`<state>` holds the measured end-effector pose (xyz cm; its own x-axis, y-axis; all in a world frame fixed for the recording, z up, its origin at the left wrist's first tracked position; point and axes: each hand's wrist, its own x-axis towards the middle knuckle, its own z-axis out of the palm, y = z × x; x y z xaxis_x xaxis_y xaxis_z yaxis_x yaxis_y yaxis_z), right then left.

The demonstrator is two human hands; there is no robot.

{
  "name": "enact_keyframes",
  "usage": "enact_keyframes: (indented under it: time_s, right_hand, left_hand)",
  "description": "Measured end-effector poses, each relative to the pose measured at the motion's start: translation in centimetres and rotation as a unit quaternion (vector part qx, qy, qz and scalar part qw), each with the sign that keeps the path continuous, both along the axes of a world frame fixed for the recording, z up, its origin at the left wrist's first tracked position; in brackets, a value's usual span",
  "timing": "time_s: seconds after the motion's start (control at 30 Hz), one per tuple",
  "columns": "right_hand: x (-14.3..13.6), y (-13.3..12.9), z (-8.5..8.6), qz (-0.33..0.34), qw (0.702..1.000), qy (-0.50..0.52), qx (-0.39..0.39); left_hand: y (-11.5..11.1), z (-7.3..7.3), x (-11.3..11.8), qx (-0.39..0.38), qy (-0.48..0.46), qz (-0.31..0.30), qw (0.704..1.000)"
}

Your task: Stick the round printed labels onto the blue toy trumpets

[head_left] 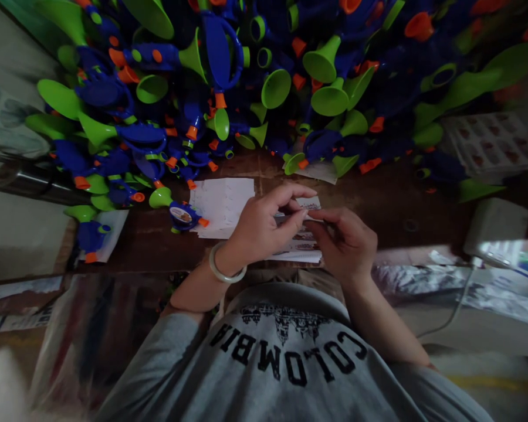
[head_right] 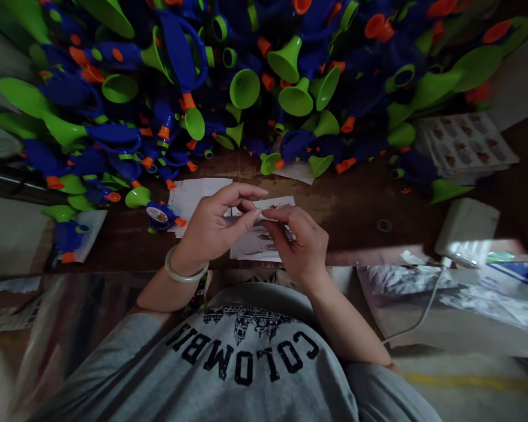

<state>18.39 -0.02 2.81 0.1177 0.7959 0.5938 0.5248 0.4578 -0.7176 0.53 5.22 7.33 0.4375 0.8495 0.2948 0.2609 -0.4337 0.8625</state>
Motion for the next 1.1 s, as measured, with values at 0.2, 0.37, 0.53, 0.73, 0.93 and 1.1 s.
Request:
enact_keyframes:
  time_s: [0.2, 0.37, 0.53, 0.73, 0.93, 1.1]
  right_hand:
    - [-0.6, -0.1, -0.9, -0.06, 0.983, -0.08, 0.152]
    - [-0.2, -0.8, -1.1, -0.029, 0.961, -0.123, 0.246]
    - [0.9, -2.9, 0.3, 0.073, 0.946, -0.205, 0.242]
    - [0.8, -1.2, -0.4, 0.084, 0.99, -0.058, 0.097]
    - [0.5, -0.7, -1.3, 0.118, 0.992, -0.027, 0.041]
    - [0.1, -1.0, -0.9, 0.097, 0.995, -0.018, 0.023]
  left_hand:
    - [-0.2, 0.9, 0.1, -0.056, -0.048, -0.009, 0.997]
    - [0.1, 1.3, -0.3, -0.051, -0.049, 0.003, 0.997]
    - [1.6, 1.0, -1.5, -0.008, -0.052, 0.083, 0.995]
    - [1.7, 0.9, -1.5, -0.056, -0.062, 0.034, 0.996]
    - [1.8, 0.9, -1.2, -0.03, -0.003, 0.025, 0.999]
    - [1.8, 0.5, -1.0, -0.05, 0.01, -0.001, 0.999]
